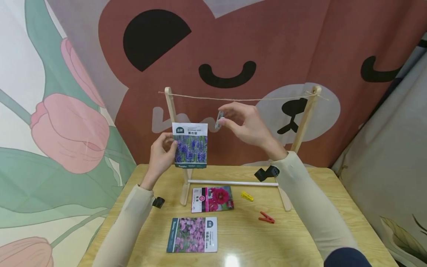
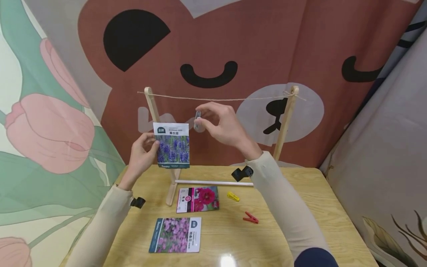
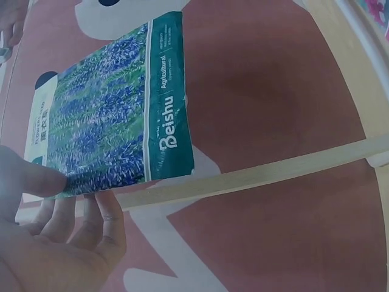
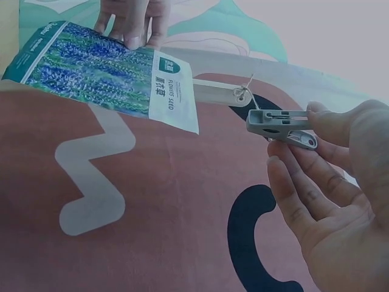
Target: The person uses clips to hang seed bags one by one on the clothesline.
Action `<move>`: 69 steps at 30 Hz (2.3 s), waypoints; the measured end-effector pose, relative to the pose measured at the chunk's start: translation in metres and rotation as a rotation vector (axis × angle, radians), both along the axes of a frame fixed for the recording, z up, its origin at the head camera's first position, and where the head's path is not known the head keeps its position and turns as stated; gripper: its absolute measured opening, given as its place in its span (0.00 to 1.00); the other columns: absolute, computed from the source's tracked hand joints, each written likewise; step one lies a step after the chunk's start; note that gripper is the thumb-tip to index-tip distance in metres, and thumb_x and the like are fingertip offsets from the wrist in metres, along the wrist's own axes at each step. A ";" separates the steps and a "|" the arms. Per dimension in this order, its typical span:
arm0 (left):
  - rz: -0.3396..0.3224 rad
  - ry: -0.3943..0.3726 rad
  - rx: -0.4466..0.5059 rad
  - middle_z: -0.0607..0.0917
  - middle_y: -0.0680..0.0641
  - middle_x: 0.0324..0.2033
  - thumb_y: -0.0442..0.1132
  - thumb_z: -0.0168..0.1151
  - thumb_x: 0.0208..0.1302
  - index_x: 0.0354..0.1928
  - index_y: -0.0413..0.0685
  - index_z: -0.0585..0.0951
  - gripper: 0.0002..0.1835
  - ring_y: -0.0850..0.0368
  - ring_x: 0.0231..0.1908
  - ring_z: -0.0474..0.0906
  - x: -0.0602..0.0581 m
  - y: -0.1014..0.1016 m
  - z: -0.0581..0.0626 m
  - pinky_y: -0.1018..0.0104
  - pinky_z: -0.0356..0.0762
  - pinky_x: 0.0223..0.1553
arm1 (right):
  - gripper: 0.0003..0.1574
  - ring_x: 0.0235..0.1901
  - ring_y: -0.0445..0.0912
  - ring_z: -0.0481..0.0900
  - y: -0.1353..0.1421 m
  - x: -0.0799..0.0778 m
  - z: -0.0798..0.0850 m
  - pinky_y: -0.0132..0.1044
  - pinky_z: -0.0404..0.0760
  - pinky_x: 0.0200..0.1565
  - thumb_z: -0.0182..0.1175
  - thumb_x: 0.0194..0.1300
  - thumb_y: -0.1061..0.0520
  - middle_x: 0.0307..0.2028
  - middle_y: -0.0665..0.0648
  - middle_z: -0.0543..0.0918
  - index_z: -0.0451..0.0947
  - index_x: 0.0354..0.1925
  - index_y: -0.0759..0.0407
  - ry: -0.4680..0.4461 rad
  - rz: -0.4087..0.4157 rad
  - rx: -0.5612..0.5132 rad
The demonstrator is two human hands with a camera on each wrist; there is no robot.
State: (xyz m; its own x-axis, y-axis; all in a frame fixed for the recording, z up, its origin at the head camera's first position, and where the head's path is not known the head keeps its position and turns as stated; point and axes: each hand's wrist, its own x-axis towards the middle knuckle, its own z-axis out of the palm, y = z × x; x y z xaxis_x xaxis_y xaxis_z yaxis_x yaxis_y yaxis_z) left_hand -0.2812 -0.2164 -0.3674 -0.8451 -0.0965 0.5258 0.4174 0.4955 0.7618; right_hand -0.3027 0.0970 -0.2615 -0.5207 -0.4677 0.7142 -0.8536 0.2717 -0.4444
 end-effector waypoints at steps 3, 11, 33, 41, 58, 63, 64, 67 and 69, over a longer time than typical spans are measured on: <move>0.006 0.008 -0.002 0.90 0.34 0.43 0.29 0.61 0.76 0.58 0.33 0.81 0.13 0.44 0.38 0.85 0.000 0.000 0.001 0.59 0.81 0.41 | 0.20 0.45 0.43 0.88 -0.001 0.000 0.002 0.40 0.87 0.48 0.72 0.71 0.59 0.46 0.53 0.90 0.85 0.59 0.59 -0.009 -0.006 -0.003; 0.012 0.032 -0.008 0.90 0.33 0.43 0.28 0.62 0.75 0.57 0.32 0.81 0.13 0.44 0.40 0.85 -0.003 0.001 0.009 0.62 0.79 0.41 | 0.19 0.46 0.43 0.88 -0.004 0.000 0.008 0.41 0.87 0.48 0.71 0.73 0.58 0.46 0.53 0.89 0.85 0.59 0.59 -0.019 -0.017 -0.005; 0.007 0.059 0.003 0.90 0.33 0.44 0.29 0.61 0.76 0.57 0.33 0.81 0.12 0.40 0.45 0.87 -0.008 0.007 0.017 0.50 0.81 0.46 | 0.15 0.35 0.44 0.86 -0.020 -0.009 0.013 0.46 0.81 0.38 0.68 0.75 0.58 0.44 0.54 0.89 0.85 0.57 0.58 -0.040 0.003 -0.062; 0.007 0.062 0.009 0.89 0.33 0.46 0.30 0.61 0.77 0.58 0.33 0.80 0.13 0.38 0.48 0.87 -0.009 0.006 0.018 0.44 0.83 0.50 | 0.13 0.35 0.44 0.87 -0.028 -0.011 0.013 0.40 0.81 0.37 0.67 0.75 0.58 0.43 0.55 0.90 0.86 0.55 0.58 -0.048 -0.006 -0.072; 0.004 0.085 0.015 0.89 0.33 0.44 0.29 0.61 0.76 0.59 0.32 0.80 0.14 0.40 0.45 0.87 -0.013 0.008 0.030 0.51 0.83 0.49 | 0.10 0.34 0.45 0.89 -0.037 -0.016 0.024 0.35 0.81 0.36 0.69 0.73 0.60 0.41 0.56 0.91 0.88 0.51 0.61 -0.014 -0.020 -0.109; 0.005 0.088 0.015 0.89 0.33 0.45 0.29 0.61 0.76 0.58 0.32 0.80 0.13 0.40 0.47 0.87 -0.014 0.009 0.032 0.51 0.82 0.50 | 0.09 0.36 0.42 0.90 -0.040 -0.016 0.030 0.38 0.84 0.39 0.70 0.73 0.59 0.41 0.54 0.92 0.89 0.49 0.58 -0.009 -0.025 -0.095; 0.003 0.089 0.018 0.89 0.33 0.45 0.29 0.61 0.76 0.58 0.32 0.80 0.13 0.40 0.47 0.87 -0.014 0.009 0.032 0.52 0.82 0.50 | 0.08 0.36 0.42 0.90 -0.040 -0.016 0.030 0.38 0.85 0.40 0.70 0.73 0.59 0.40 0.54 0.93 0.90 0.49 0.58 -0.005 -0.024 -0.093; -0.001 0.092 0.022 0.89 0.33 0.46 0.30 0.62 0.76 0.58 0.32 0.80 0.13 0.39 0.48 0.87 -0.015 0.009 0.032 0.54 0.80 0.49 | 0.08 0.36 0.40 0.90 -0.043 -0.016 0.033 0.39 0.86 0.41 0.71 0.72 0.59 0.40 0.54 0.93 0.90 0.48 0.57 0.005 -0.019 -0.093; -0.006 0.096 0.023 0.89 0.33 0.46 0.30 0.62 0.76 0.58 0.32 0.80 0.13 0.39 0.48 0.87 -0.016 0.010 0.033 0.54 0.80 0.49 | 0.07 0.37 0.40 0.91 -0.044 -0.016 0.034 0.39 0.86 0.41 0.71 0.72 0.59 0.40 0.54 0.93 0.90 0.47 0.57 0.006 -0.017 -0.098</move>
